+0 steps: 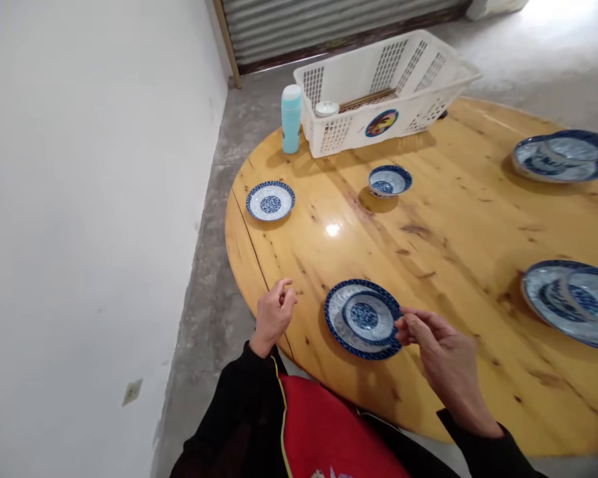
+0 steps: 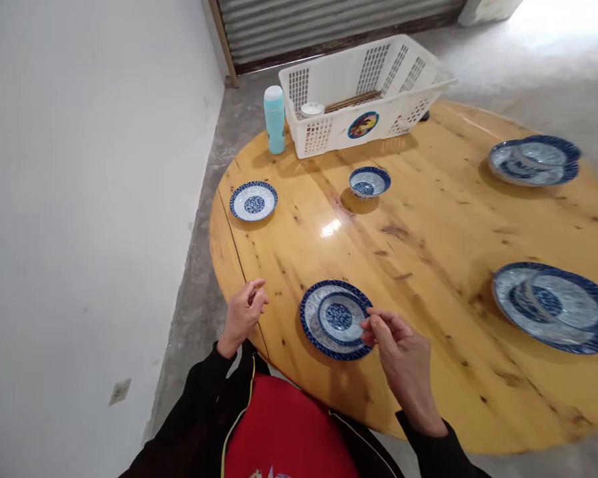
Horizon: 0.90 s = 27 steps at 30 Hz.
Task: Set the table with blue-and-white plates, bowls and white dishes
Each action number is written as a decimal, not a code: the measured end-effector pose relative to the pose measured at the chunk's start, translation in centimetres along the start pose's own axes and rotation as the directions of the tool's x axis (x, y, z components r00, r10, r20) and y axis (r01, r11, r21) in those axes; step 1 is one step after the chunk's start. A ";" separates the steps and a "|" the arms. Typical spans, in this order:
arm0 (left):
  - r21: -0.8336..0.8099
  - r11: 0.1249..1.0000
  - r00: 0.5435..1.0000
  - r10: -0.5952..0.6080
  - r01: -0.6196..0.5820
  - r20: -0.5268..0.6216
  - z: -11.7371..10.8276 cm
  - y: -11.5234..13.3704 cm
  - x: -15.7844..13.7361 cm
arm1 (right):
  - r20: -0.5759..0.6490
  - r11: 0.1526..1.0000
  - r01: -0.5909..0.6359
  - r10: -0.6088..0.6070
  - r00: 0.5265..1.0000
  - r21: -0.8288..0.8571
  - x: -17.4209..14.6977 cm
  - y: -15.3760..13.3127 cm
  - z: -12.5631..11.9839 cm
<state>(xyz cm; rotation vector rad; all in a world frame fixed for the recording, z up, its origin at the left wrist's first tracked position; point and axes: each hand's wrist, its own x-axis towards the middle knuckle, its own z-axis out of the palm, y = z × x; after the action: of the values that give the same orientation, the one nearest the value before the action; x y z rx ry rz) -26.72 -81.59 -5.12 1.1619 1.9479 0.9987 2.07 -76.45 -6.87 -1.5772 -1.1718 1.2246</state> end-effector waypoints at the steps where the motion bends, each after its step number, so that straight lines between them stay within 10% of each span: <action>1: 0.002 1.000 1.000 0.014 -0.014 0.027 -0.8 -0.4 1.6 | -0.002 1.000 -0.013 0.013 1.000 -0.010 0.2 -0.5 1.4; 10: -0.030 0.997 0.974 0.070 -0.065 0.216 -7.0 -3.0 15.7 | -0.091 0.995 -0.095 0.094 0.991 -0.004 4.4 -6.5 12.9; 17: -0.017 0.976 0.894 0.204 -0.215 0.399 -1.6 0.8 23.9 | -0.197 0.983 -0.181 0.179 0.964 0.010 13.3 -8.4 12.6; 27: 0.018 0.982 0.853 0.152 -0.186 0.499 4.0 3.0 27.0 | -0.479 0.959 -0.262 0.279 0.832 0.105 31.2 -7.7 11.2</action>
<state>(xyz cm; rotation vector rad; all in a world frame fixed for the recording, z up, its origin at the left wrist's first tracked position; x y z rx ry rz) -32.90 -55.01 -8.53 1.4805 1.4918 0.6338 -7.18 -43.79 -9.17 -1.9288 -0.6086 0.9197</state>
